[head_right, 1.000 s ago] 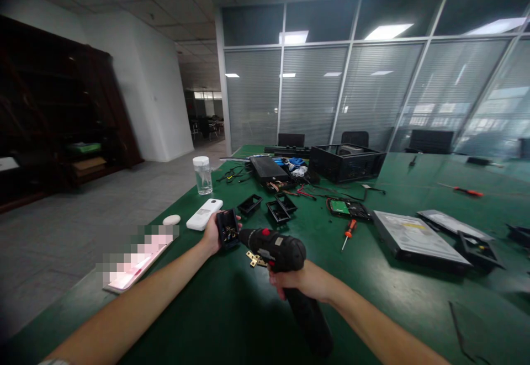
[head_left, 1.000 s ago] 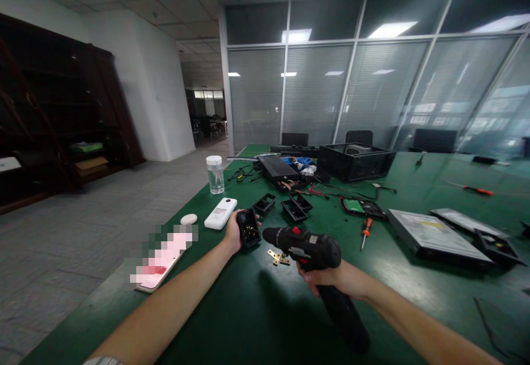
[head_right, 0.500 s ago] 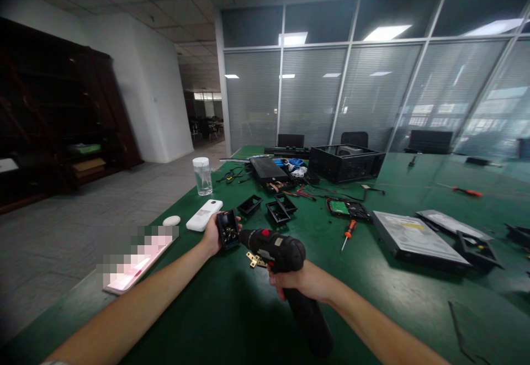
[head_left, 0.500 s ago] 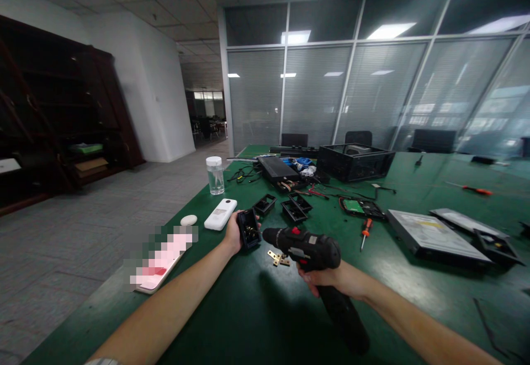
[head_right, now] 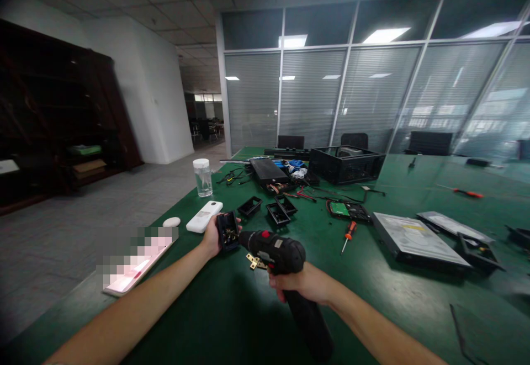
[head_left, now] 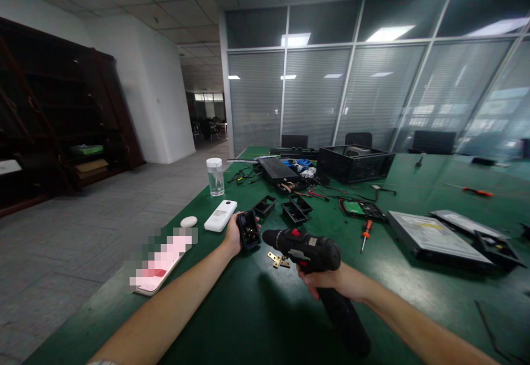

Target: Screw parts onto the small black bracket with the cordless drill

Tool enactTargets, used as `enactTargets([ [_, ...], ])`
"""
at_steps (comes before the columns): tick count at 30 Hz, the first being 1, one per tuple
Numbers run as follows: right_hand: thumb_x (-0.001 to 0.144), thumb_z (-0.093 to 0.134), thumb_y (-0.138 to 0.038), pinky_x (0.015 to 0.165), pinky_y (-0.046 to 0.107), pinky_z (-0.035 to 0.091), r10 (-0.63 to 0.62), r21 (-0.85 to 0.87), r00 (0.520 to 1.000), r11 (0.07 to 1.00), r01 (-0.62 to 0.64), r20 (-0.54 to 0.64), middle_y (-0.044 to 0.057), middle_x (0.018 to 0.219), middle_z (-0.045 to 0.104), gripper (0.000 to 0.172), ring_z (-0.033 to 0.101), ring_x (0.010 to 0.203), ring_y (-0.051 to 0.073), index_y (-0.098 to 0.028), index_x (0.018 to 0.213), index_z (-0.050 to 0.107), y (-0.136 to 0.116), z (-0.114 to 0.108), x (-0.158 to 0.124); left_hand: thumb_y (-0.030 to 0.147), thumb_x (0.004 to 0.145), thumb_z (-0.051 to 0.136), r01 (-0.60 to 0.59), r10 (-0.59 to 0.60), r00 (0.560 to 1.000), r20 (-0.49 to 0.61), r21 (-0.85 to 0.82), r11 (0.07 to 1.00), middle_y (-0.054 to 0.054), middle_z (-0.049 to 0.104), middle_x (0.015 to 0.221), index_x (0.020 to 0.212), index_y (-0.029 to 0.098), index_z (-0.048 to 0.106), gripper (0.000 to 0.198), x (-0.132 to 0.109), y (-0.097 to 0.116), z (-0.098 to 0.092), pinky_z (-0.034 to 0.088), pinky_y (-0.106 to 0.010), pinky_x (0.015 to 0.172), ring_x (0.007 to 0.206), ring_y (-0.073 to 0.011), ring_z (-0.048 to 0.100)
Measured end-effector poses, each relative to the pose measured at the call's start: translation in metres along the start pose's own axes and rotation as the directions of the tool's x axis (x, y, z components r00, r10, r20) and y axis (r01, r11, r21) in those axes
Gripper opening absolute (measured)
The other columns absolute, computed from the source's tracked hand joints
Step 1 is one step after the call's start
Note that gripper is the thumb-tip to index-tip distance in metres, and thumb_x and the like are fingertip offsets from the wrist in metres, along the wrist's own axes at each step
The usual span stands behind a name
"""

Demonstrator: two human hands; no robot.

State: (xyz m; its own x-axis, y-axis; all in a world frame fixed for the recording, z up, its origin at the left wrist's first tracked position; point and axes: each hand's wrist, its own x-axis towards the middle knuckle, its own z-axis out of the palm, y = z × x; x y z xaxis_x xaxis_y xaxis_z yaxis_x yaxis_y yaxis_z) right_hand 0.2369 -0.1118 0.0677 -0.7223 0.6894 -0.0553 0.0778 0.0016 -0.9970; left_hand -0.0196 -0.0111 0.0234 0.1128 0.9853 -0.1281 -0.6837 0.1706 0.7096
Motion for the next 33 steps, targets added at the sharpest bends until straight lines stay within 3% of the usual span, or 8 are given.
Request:
enactTargets([
  [12,0.067,0.065,-0.03,0.054,0.024,0.038,0.01,0.011,1.0,1.0,-0.01,-0.011,-0.002,0.066,0.052,0.024,0.051,0.055,0.011,-0.015,0.083,0.056,-0.0013,0.0007,-0.0004,0.039,0.077,0.038,-0.001,0.001,1.0,0.005,0.003,1.0,-0.014,0.065,0.076,0.087,0.007,0.061,0.041,0.0001,-0.0006,-0.0022,0.048,-0.038,0.056,0.066,-0.0254,0.062],
  [21,0.068,0.065,-0.031,0.054,0.024,0.038,-0.009,0.009,1.0,1.0,0.009,-0.008,-0.002,0.067,0.052,0.025,0.051,0.054,0.011,-0.015,0.083,0.056,0.002,0.0007,0.0009,0.036,0.078,0.039,-0.009,0.009,1.0,-0.007,-0.026,1.0,-0.011,0.065,0.075,0.09,0.009,0.06,0.036,-0.0016,0.0013,-0.0002,0.048,-0.031,0.053,0.061,-0.0201,0.062],
  [33,0.063,0.067,-0.036,0.052,0.024,0.038,0.04,-0.012,0.998,0.999,-0.041,-0.046,-0.002,0.068,0.052,0.031,0.051,0.054,0.01,-0.015,0.082,0.055,-0.0056,0.0041,-0.0008,0.04,0.078,0.037,-0.015,0.015,1.0,0.014,0.002,1.0,-0.014,0.065,0.079,0.086,0.008,0.061,0.04,0.0043,-0.0034,-0.0064,0.048,-0.04,0.058,0.066,-0.0249,0.062],
])
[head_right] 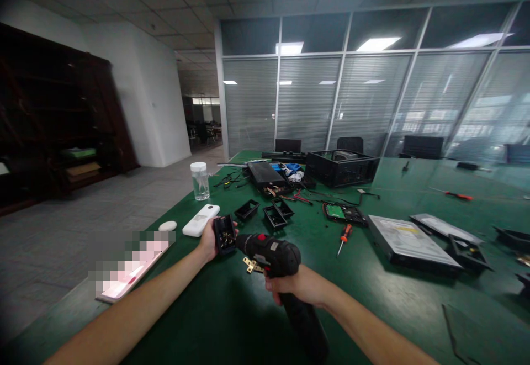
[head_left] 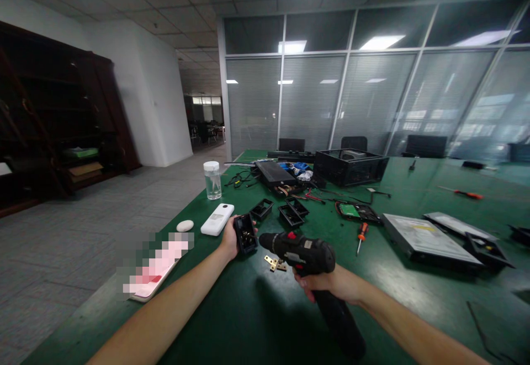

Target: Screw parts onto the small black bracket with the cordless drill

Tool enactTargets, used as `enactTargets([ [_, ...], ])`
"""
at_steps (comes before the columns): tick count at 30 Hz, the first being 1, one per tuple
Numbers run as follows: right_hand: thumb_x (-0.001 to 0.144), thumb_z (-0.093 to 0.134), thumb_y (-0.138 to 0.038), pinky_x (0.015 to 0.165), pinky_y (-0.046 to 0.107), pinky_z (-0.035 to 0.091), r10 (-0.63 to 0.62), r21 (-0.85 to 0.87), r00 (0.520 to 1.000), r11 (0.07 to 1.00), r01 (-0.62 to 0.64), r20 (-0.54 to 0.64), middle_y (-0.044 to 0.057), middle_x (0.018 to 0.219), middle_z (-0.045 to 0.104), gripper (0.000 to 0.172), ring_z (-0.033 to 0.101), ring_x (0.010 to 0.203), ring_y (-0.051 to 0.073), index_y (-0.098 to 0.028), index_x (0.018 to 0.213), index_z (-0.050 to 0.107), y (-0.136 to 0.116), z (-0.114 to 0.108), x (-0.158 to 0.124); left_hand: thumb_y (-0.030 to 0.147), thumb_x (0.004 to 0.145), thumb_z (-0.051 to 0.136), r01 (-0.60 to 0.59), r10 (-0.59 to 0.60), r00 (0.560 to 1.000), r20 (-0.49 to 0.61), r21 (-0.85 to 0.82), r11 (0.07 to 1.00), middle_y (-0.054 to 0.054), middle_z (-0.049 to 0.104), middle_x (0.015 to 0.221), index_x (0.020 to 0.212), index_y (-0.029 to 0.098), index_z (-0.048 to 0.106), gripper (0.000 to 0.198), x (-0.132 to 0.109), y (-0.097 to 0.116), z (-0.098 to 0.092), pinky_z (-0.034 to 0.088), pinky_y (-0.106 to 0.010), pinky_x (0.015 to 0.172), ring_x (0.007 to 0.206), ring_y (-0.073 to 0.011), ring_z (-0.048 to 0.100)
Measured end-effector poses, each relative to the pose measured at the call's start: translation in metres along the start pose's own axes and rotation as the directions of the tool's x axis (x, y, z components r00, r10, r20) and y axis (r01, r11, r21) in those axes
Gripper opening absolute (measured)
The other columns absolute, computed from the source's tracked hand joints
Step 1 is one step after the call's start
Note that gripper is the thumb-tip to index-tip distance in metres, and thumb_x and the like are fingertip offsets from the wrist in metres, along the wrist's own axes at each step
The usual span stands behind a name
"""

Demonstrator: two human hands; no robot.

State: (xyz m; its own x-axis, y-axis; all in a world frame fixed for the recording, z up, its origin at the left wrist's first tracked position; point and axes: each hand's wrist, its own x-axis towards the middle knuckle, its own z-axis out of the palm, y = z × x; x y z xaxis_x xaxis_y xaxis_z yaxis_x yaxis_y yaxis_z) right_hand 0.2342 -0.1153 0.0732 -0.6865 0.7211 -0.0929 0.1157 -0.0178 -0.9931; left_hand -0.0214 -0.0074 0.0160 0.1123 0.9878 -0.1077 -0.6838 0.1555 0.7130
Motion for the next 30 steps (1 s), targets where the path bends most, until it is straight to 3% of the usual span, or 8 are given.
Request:
enactTargets([
  [30,0.068,0.065,-0.029,0.054,0.024,0.039,-0.044,0.009,0.999,0.999,0.044,0.023,-0.001,0.067,0.054,0.025,0.052,0.054,0.011,-0.014,0.086,0.056,0.0045,-0.0025,0.0008,0.042,0.076,0.039,-0.025,0.024,0.999,0.024,0.02,0.999,-0.013,0.065,0.078,0.086,0.009,0.06,0.041,0.0036,-0.0008,-0.0044,0.049,-0.039,0.057,0.066,-0.0245,0.062],
])
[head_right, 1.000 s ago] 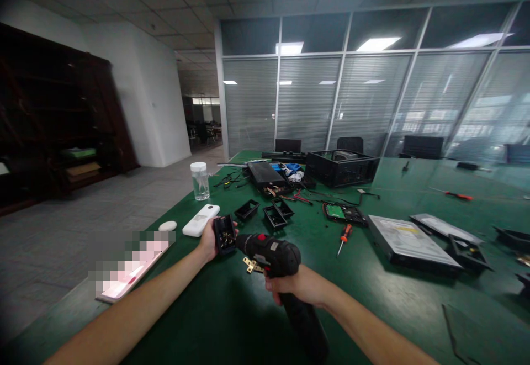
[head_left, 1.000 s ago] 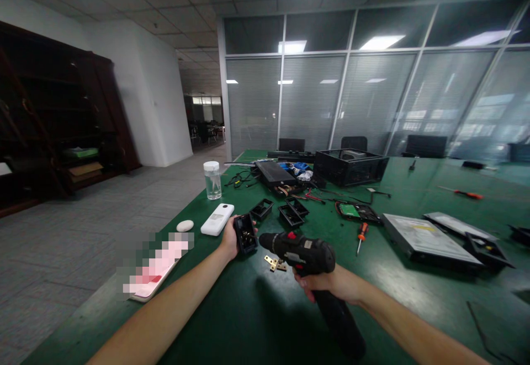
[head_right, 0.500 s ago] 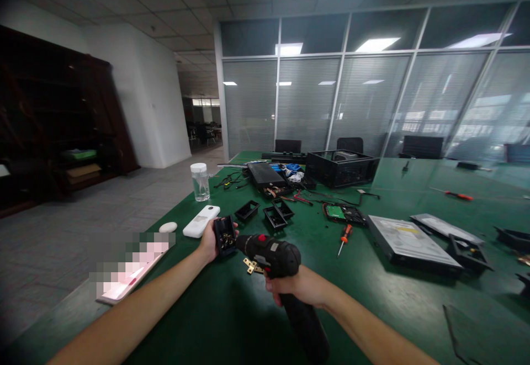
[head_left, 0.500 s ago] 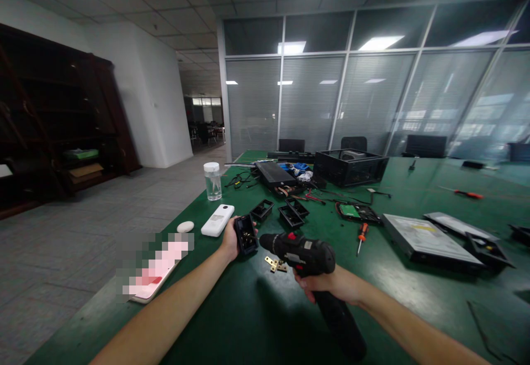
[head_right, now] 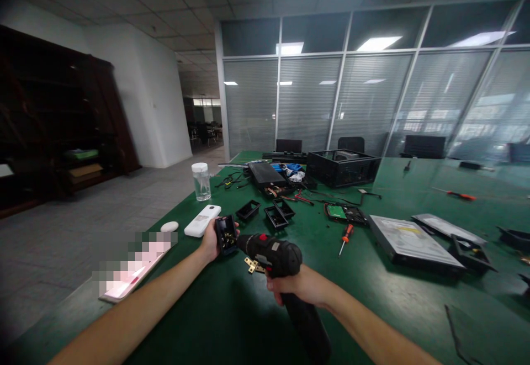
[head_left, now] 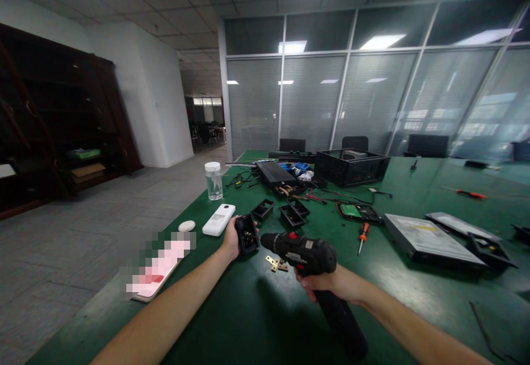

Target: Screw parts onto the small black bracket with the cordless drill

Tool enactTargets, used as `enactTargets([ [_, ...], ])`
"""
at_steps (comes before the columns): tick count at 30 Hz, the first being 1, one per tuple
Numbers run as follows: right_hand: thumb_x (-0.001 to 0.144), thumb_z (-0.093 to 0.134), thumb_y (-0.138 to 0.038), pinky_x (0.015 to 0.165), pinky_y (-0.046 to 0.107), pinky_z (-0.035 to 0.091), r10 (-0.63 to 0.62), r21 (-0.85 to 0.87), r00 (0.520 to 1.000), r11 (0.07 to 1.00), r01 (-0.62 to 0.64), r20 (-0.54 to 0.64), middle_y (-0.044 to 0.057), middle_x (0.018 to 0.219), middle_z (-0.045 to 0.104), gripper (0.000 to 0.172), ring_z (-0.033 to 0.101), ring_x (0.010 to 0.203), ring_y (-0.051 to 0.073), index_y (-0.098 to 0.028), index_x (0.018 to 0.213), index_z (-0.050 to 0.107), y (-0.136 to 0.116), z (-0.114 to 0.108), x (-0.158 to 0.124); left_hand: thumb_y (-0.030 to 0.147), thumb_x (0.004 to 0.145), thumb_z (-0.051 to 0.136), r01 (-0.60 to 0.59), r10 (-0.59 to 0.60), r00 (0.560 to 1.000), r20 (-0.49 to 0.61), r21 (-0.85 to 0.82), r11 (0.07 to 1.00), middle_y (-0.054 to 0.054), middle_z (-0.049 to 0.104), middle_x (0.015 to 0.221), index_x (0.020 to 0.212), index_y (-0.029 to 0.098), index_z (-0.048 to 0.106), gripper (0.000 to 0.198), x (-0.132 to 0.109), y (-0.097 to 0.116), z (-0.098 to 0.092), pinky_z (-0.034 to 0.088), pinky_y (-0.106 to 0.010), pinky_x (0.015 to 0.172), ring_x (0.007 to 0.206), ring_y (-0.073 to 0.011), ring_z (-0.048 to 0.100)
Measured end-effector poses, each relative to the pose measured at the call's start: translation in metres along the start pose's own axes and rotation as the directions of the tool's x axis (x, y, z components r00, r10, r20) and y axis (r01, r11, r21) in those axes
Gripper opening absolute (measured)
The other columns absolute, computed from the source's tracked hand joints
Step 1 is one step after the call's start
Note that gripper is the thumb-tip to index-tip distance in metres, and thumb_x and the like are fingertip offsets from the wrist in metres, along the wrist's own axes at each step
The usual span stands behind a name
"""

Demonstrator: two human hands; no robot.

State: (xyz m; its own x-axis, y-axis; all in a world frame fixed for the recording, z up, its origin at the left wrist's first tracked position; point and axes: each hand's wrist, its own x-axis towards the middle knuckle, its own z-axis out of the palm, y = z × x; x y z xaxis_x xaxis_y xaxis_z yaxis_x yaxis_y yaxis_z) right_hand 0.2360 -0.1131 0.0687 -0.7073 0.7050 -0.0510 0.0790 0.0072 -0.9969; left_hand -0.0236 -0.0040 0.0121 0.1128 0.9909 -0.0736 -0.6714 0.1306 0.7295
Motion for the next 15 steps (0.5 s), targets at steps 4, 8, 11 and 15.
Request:
enactTargets([
  [4,0.067,0.065,-0.03,0.053,0.024,0.039,0.002,0.009,1.0,1.0,-0.002,0.003,-0.001,0.067,0.053,0.024,0.052,0.055,0.011,-0.014,0.082,0.056,-0.0017,0.0011,0.0,0.043,0.076,0.04,0.002,-0.002,1.0,0.012,0.006,1.0,-0.013,0.065,0.08,0.087,0.009,0.06,0.04,0.0006,0.0002,-0.0012,0.049,-0.039,0.058,0.066,-0.0246,0.062],
  [8,0.066,0.066,-0.03,0.053,0.024,0.04,0.013,0.032,1.0,0.999,-0.013,0.0,-0.001,0.069,0.053,0.026,0.052,0.055,0.011,-0.015,0.084,0.055,-0.0007,0.001,0.0005,0.044,0.076,0.039,0.007,-0.007,1.0,0.006,-0.001,1.0,-0.014,0.064,0.08,0.087,0.009,0.06,0.042,0.0001,0.0006,-0.0005,0.048,-0.04,0.058,0.067,-0.0251,0.062],
  [11,0.065,0.066,-0.03,0.052,0.024,0.04,0.014,0.033,1.0,0.999,-0.014,0.001,-0.001,0.069,0.052,0.027,0.052,0.055,0.011,-0.014,0.084,0.056,-0.0017,0.0015,0.0005,0.043,0.076,0.04,0.019,-0.019,1.0,0.001,-0.021,1.0,-0.014,0.065,0.08,0.088,0.009,0.06,0.042,-0.0007,0.0011,0.0003,0.048,-0.039,0.057,0.066,-0.0245,0.062],
  [15,0.066,0.066,-0.03,0.053,0.024,0.04,0.004,0.015,1.0,1.0,-0.004,-0.007,-0.002,0.069,0.053,0.026,0.053,0.055,0.011,-0.014,0.084,0.056,-0.0033,0.0016,0.0002,0.042,0.076,0.041,0.02,-0.02,1.0,-0.006,-0.034,0.999,-0.013,0.065,0.08,0.088,0.009,0.06,0.04,-0.0015,0.0016,0.001,0.048,-0.038,0.057,0.065,-0.0242,0.062],
])
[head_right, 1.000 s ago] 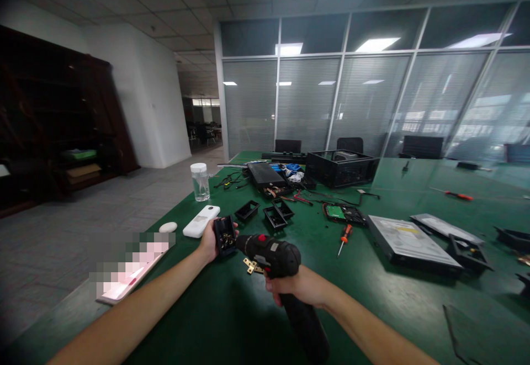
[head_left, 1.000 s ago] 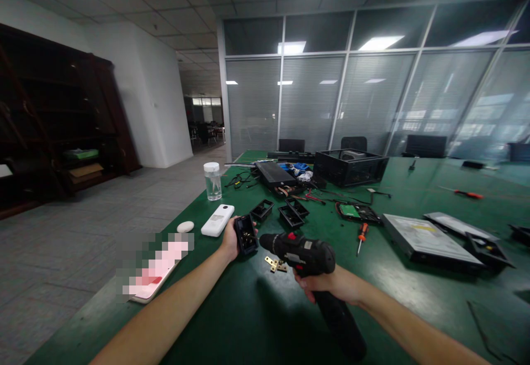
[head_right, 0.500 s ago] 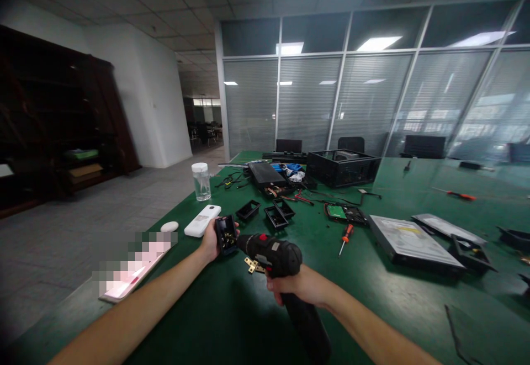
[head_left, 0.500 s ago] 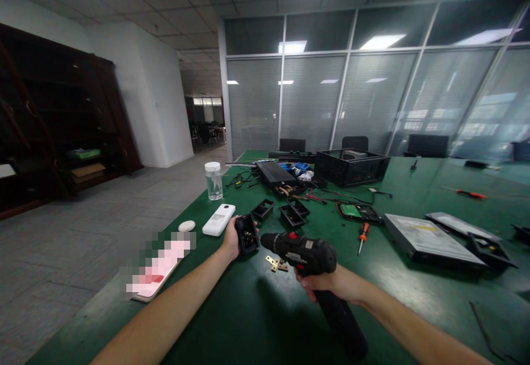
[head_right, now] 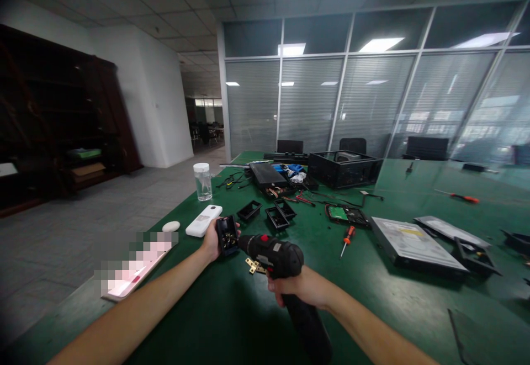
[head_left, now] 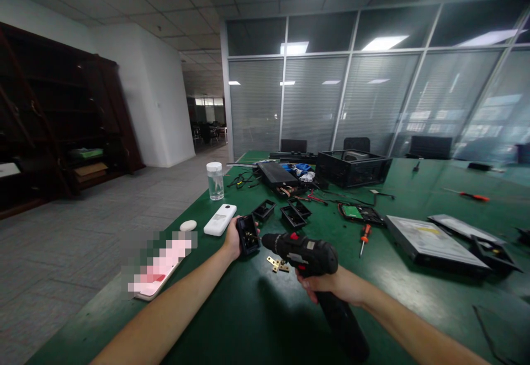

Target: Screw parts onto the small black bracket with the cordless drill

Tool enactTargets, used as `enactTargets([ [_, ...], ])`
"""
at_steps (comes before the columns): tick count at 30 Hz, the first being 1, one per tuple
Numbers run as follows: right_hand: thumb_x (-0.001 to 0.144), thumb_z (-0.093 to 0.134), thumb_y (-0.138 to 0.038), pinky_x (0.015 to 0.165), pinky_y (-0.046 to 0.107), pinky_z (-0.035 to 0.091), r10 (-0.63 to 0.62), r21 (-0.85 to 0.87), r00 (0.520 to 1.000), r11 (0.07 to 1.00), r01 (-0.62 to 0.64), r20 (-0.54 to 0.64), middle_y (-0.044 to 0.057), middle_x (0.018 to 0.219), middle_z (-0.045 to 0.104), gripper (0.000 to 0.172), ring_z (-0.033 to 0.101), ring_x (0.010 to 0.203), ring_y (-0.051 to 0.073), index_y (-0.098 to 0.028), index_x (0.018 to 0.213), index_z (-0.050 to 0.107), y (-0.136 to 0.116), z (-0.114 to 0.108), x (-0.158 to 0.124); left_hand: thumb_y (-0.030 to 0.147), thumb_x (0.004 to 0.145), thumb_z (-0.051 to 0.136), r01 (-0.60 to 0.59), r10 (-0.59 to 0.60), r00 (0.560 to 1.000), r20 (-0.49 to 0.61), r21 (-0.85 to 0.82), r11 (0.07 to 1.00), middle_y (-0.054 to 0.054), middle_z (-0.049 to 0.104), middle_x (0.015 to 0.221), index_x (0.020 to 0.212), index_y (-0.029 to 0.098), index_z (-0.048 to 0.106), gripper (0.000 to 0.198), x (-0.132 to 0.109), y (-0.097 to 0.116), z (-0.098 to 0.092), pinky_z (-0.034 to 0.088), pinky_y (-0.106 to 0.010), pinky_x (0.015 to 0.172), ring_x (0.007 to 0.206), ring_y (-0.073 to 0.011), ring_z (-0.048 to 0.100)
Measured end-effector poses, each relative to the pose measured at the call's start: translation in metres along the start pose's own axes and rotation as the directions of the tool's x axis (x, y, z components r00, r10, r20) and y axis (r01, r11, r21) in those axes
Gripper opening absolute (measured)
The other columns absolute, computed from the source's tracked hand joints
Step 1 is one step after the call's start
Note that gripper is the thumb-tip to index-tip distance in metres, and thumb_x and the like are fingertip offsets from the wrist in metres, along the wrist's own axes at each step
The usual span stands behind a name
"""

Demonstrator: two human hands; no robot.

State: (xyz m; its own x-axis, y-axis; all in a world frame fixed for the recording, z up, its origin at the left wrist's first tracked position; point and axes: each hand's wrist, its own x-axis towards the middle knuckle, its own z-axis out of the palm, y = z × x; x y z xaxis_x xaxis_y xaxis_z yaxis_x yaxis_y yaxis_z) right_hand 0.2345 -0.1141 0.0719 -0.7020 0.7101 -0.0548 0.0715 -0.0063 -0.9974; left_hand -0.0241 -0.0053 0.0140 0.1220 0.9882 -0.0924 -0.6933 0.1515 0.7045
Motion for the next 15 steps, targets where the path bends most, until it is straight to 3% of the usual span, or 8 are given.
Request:
enactTargets([
  [15,0.069,0.064,-0.027,0.053,0.023,0.038,-0.001,-0.046,1.0,0.999,0.002,0.014,-0.003,0.063,0.053,0.019,0.051,0.054,0.01,-0.015,0.081,0.054,0.0041,0.0002,0.0001,0.042,0.075,0.041,-0.02,0.02,1.0,0.007,0.036,0.999,-0.012,0.064,0.077,0.085,0.01,0.06,0.039,0.0044,-0.0027,-0.0043,0.048,-0.038,0.057,0.065,-0.0243,0.062],
])
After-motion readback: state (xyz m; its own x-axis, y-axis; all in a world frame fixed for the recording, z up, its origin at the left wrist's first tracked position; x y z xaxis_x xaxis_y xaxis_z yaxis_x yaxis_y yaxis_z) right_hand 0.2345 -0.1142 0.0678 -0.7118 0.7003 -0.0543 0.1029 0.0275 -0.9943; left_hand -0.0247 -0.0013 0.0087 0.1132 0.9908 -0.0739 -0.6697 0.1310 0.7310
